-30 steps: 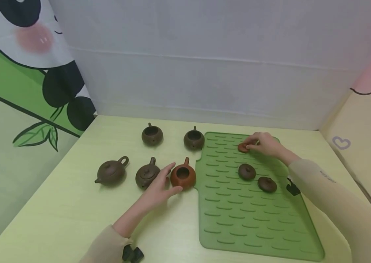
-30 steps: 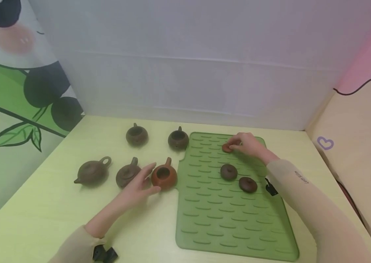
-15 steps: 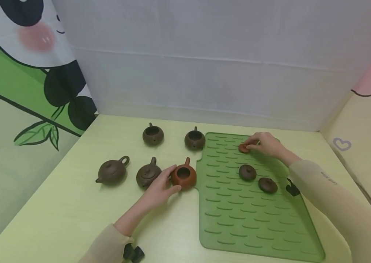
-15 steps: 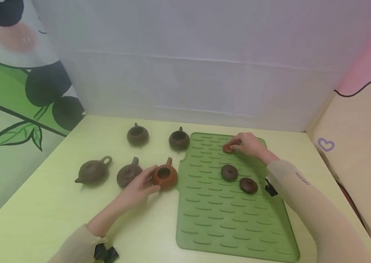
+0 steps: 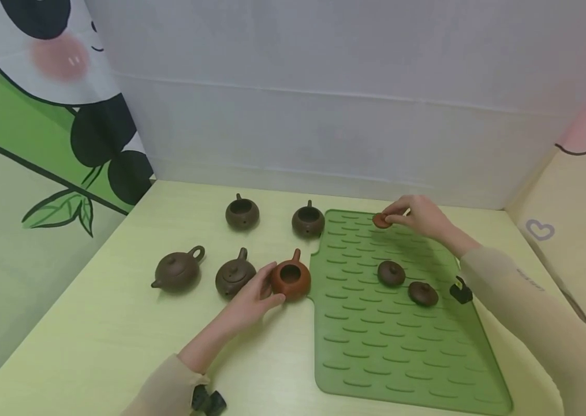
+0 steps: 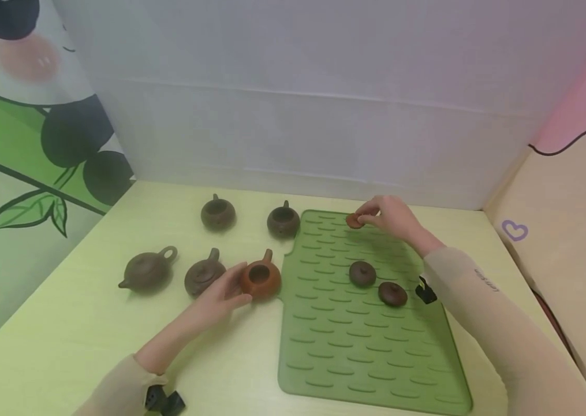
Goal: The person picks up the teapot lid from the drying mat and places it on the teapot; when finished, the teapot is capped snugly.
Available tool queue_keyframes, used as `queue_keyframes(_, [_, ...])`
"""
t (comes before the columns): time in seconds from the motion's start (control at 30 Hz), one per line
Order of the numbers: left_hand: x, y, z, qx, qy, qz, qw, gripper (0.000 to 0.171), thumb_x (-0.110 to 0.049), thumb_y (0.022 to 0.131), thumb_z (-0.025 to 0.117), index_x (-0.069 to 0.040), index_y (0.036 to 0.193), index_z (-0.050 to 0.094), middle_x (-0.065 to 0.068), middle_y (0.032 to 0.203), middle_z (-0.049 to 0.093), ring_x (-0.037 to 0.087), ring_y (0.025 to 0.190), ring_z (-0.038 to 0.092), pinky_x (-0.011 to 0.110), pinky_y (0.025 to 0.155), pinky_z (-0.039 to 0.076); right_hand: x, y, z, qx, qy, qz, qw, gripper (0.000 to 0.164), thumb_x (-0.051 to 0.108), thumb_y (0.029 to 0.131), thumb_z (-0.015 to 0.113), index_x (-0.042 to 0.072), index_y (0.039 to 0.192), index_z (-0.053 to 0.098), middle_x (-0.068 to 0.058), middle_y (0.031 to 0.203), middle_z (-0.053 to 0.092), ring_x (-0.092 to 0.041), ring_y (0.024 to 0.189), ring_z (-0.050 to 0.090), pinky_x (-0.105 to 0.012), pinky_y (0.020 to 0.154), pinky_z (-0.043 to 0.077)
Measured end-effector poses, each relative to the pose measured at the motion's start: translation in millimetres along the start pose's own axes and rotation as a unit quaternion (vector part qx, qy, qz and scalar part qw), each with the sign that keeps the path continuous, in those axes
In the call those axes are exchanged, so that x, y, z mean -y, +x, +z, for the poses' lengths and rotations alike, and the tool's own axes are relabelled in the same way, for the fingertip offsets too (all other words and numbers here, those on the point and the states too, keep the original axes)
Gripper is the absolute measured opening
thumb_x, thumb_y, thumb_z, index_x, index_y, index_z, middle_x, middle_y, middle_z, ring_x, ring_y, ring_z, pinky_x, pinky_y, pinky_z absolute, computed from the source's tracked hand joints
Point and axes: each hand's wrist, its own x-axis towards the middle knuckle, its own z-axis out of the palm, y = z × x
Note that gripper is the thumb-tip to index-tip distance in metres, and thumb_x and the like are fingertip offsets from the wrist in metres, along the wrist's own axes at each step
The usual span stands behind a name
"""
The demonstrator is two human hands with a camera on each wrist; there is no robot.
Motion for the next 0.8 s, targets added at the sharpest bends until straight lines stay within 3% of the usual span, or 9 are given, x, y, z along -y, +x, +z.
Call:
queue_keyframes(0.27, [-0.3,-0.5,-1.7,0.010,-0.008,0.010,0.9999,0.071,-0.003,0.095,0.061,0.004,0.154,0.022,0.025,0.160,0.027,0.035,0.152,0.021,0.048,0.122,0.027,49,8,-18,-0.040,0.014,-0.028,0.999,0.021,0.021,0.093,0.070,0.016,0.112,0.075,-0.004,0.108,0.075,-0.020,0.095,0.067,-0.038,0.081,0.057])
queue_keyframes(0.47, [-4.4,-2.0,-1.6,0.011,-0.015,0.008,0.9998,0.069,-0.004,0.095,0.063,0.005,0.152,0.025,0.024,0.159,0.031,0.037,0.150,0.025,0.050,0.122,0.026,87,11,-18,-0.059,0.018,-0.073,0.995,0.021,0.023,0.090,0.073,0.019,0.110,0.076,0.001,0.104,0.075,-0.015,0.092,0.067,-0.033,0.080,0.057])
queue_keyframes(0.8, [-6.7,-3.9,1.0,-0.008,0.004,0.007,0.9999,0.068,-0.002,0.092,0.066,0.006,0.149,0.029,0.024,0.156,0.035,0.039,0.147,0.033,0.050,0.120,0.030,132,9,-4,-0.032,0.059,-0.123,0.990,0.020,0.025,0.089,0.074,0.021,0.109,0.077,0.004,0.096,0.075,-0.010,0.087,0.066,-0.033,0.079,0.057])
